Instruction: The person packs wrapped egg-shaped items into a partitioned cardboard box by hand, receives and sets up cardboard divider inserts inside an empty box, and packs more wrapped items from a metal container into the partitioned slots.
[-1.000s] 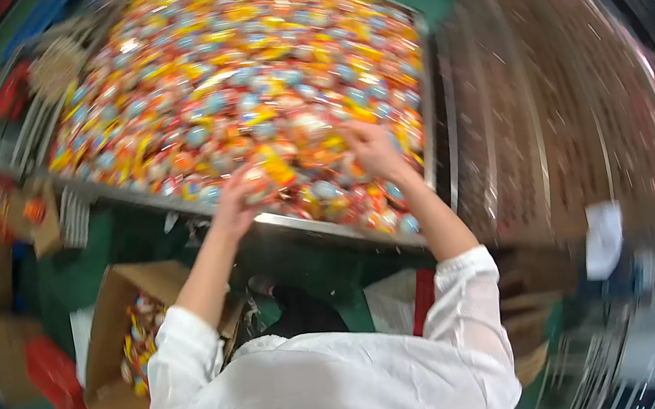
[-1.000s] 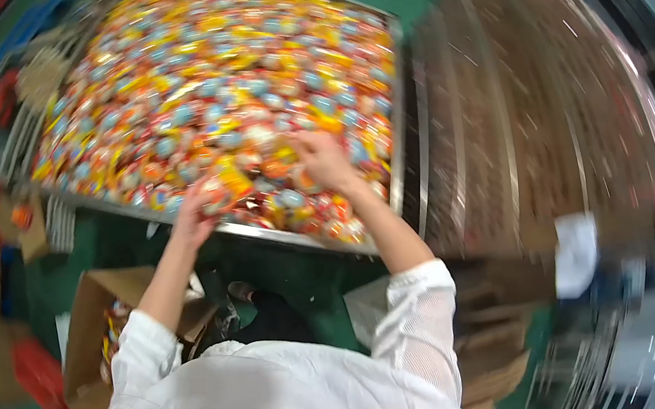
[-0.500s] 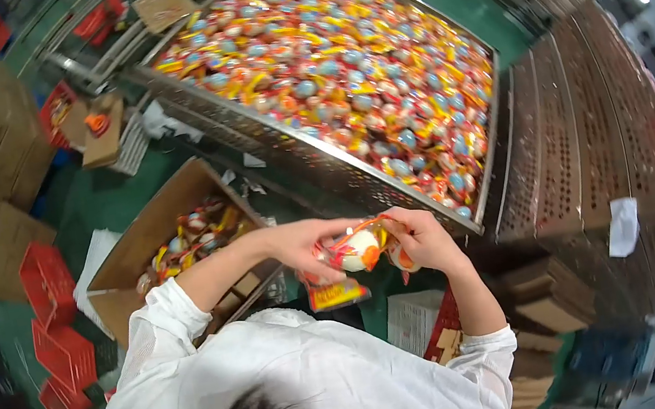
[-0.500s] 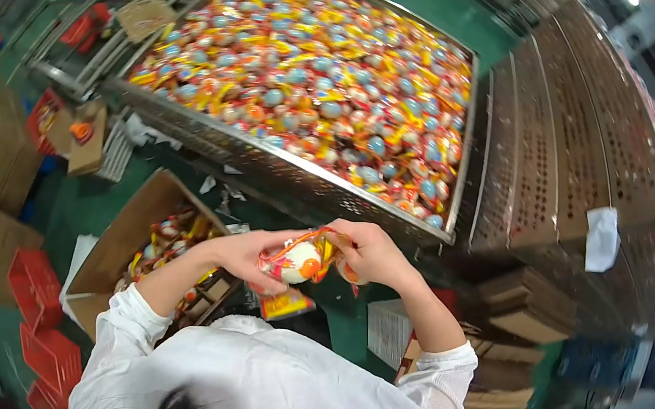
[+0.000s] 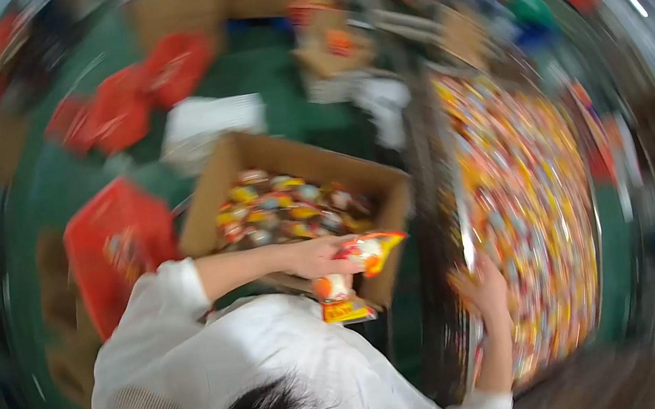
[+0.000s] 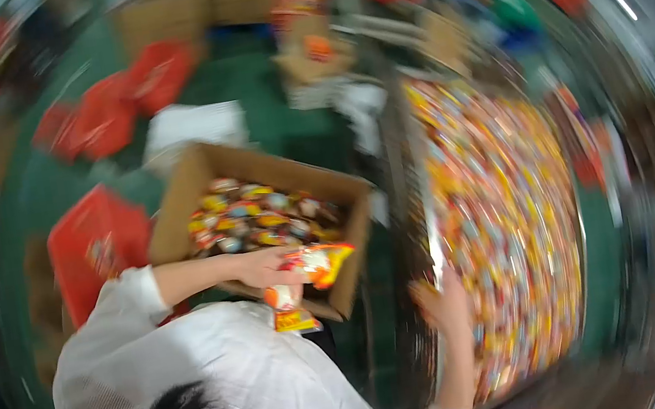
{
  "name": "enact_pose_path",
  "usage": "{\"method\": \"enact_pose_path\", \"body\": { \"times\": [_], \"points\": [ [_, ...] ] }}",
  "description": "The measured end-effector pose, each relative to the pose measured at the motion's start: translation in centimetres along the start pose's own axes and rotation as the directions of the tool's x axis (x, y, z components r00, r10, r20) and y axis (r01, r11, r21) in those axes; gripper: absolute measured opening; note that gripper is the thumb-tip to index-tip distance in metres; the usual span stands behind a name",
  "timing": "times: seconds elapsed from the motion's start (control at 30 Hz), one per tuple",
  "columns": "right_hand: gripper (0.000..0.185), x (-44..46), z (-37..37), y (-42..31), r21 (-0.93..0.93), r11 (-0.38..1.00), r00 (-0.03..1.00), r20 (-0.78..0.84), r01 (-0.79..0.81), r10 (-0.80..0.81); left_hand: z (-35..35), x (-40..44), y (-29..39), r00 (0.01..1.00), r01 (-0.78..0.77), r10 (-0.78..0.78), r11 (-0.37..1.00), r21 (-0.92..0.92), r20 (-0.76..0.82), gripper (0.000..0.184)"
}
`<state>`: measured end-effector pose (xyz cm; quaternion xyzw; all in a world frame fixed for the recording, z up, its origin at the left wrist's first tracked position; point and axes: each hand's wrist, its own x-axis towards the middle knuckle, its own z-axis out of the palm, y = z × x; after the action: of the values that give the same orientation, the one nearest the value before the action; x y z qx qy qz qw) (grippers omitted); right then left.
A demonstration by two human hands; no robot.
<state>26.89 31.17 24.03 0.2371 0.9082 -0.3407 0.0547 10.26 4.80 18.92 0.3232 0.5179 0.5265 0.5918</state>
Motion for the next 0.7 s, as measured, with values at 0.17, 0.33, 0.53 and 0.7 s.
{"method": "enact_pose_path", "body": {
  "times": [0.17,0.33,0.53,0.7],
  "points": [
    [0.044,2.5,-0.6,13.2,-0.331,0.943,0.999,-0.037,-0.023,0.012,-1.6,-7.3,-1.5,0.703,-0.102,0.163,0.986,0.129,-0.693,0.033],
    [0.054,2.2,-0.7,22.2,-0.534,0.822,0.98,-0.106,-0.198,0.167,-4.3,-17.1,-7.7,0.236,-0.766,0.131,0.635,-0.101,-0.963,0.045],
    [0.065,-1.5,-1.7,29.5,-0.558,0.749,0.932,-0.16,-0.358,0.326,-7.4,-30.7,-21.7,-0.202,-0.8,-0.29,0.6,-0.013,-0.936,0.026],
    [0.077,-4.1,-1.3,34.1,-0.6,0.724,0.934,-0.122,-0.339,0.335,-9.3,-34.5,-25.7,-0.275,-0.839,-0.639,0.524,-0.146,-0.718,0.033]
  ]
}}
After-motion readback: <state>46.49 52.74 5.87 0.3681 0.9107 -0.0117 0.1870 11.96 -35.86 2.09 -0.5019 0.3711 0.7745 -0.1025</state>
